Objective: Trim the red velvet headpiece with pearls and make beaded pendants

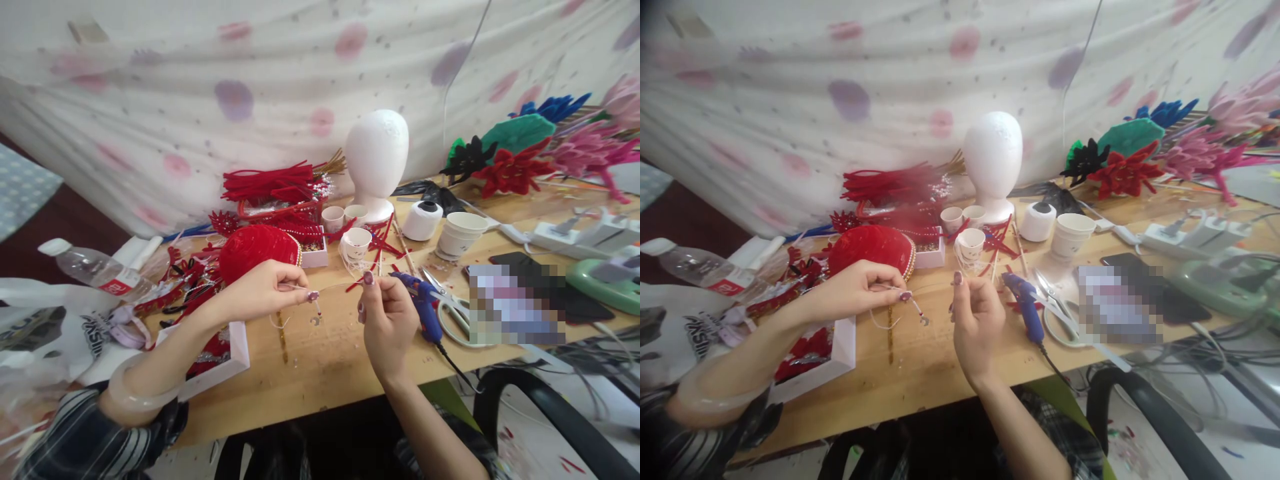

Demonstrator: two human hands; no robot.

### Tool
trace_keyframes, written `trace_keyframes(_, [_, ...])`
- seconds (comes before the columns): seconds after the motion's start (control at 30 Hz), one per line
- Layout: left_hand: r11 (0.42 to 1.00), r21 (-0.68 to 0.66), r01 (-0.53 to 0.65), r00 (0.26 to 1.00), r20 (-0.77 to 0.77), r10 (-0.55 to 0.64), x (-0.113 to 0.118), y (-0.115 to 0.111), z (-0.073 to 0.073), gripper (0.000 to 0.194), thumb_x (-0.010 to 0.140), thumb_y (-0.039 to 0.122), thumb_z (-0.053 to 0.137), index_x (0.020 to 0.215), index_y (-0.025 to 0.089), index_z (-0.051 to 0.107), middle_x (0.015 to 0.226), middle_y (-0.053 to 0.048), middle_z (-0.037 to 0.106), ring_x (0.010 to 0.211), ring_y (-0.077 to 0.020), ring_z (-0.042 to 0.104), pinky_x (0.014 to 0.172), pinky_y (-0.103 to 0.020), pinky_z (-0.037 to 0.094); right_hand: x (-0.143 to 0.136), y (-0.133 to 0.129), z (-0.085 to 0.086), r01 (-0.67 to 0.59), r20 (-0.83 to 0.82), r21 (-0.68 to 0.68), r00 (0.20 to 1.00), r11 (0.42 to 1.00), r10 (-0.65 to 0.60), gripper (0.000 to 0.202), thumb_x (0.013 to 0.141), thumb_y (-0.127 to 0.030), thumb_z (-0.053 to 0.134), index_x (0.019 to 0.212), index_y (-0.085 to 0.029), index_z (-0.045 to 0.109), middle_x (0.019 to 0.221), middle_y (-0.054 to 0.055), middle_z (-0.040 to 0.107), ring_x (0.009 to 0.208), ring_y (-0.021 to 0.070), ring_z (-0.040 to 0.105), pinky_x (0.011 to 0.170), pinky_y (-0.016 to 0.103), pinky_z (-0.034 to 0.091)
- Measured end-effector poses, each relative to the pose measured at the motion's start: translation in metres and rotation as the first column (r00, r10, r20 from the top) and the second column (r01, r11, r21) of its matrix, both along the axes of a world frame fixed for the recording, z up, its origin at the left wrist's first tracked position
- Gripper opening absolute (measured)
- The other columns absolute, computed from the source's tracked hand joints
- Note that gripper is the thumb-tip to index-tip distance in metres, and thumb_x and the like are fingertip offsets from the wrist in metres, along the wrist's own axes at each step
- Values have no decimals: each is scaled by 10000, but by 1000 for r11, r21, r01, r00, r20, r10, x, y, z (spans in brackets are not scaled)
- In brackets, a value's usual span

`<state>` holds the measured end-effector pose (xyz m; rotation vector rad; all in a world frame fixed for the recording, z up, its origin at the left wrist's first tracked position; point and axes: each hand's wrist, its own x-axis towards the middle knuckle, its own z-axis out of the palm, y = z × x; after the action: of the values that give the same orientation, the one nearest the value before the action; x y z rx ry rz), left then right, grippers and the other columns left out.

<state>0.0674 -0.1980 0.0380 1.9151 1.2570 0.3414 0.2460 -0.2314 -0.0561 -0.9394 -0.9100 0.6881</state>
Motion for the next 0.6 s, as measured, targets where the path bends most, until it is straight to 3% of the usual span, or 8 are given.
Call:
trace_keyframes(0.07, [1000, -5, 15, 1000, 27, -15, 0, -2, 1, 214, 803, 378, 621, 748, 174, 655, 624, 46, 546, 584, -106, 453, 578, -231, 338, 1, 3, -5, -108, -61, -12, 992, 994, 107, 330, 944, -453, 626, 750, -194, 561, 541, -61, 515, 458, 93, 473, 464, 207, 400])
trace_keyframes(0.13, [1000, -11, 21, 998, 64, -20, 1, -3, 1, 226, 809, 392, 616, 751, 175, 638, 624, 51, 519, 586, -103, 438, 576, -231, 325, 2, 5, -11, -296, -143, -14, 946, 955, 291, 399, 979, -563, 504, 870, -193, 607, 673, -4, 621, 600, 141, 591, 587, 264, 489])
trace_keyframes(0.23, [1000, -25, 2, 990, 140, 2, 4, -7, -1, 220, 811, 387, 616, 736, 179, 614, 639, 48, 529, 590, -102, 452, 574, -231, 334, 4, 3, -17, -587, -136, -33, 805, 809, 578, 528, 986, -654, 386, 1059, -197, 642, 1019, 90, 694, 977, 220, 653, 887, 381, 506])
trace_keyframes(0.3, [999, -40, -5, 980, 199, 13, 7, -9, -5, 213, 812, 381, 607, 742, 180, 603, 680, 26, 590, 614, -111, 504, 584, -233, 364, 3, -1, -16, -710, -80, -54, 704, 703, 705, 440, 960, -615, 512, 1108, -219, 631, 1111, 81, 674, 1093, 228, 615, 979, 396, 460])
trace_keyframes(0.37, [999, -36, -11, 978, 207, 18, 9, -12, -10, 227, 819, 395, 590, 750, 179, 594, 697, 4, 632, 631, -124, 549, 592, -240, 391, 2, -6, -14, -785, -77, -56, 619, 616, 782, 373, 912, -543, 650, 1110, -231, 600, 1013, 41, 673, 1020, 205, 628, 951, 376, 466])
trace_keyframes(0.43, [1000, -2, -31, 988, 151, 31, 10, -14, -15, 239, 813, 401, 590, 736, 175, 597, 622, 20, 587, 581, -118, 518, 556, -234, 370, -1, -8, -11, -825, -138, -76, 565, 560, 813, 365, 884, -549, 681, 991, -217, 576, 809, -19, 610, 790, 157, 615, 845, 344, 495])
trace_keyframes(0.5, [997, 50, -56, 995, 85, 52, 11, -16, -18, 228, 793, 378, 609, 698, 171, 611, 538, 62, 469, 511, -94, 415, 502, -221, 300, -3, -9, -11, -833, -212, -127, 553, 538, 806, 422, 888, -612, 631, 844, -207, 519, 660, -74, 460, 573, 100, 471, 683, 293, 485])
trace_keyframes(0.6, [991, 114, -75, 997, 18, 74, 13, -22, -20, 192, 772, 322, 639, 659, 168, 659, 503, 75, 409, 485, -83, 333, 472, -225, 221, -5, -8, -13, -823, -270, -209, 567, 528, 778, 513, 870, -687, 578, 756, -197, 479, 602, -101, 299, 486, 69, 257, 481, 216, 307])
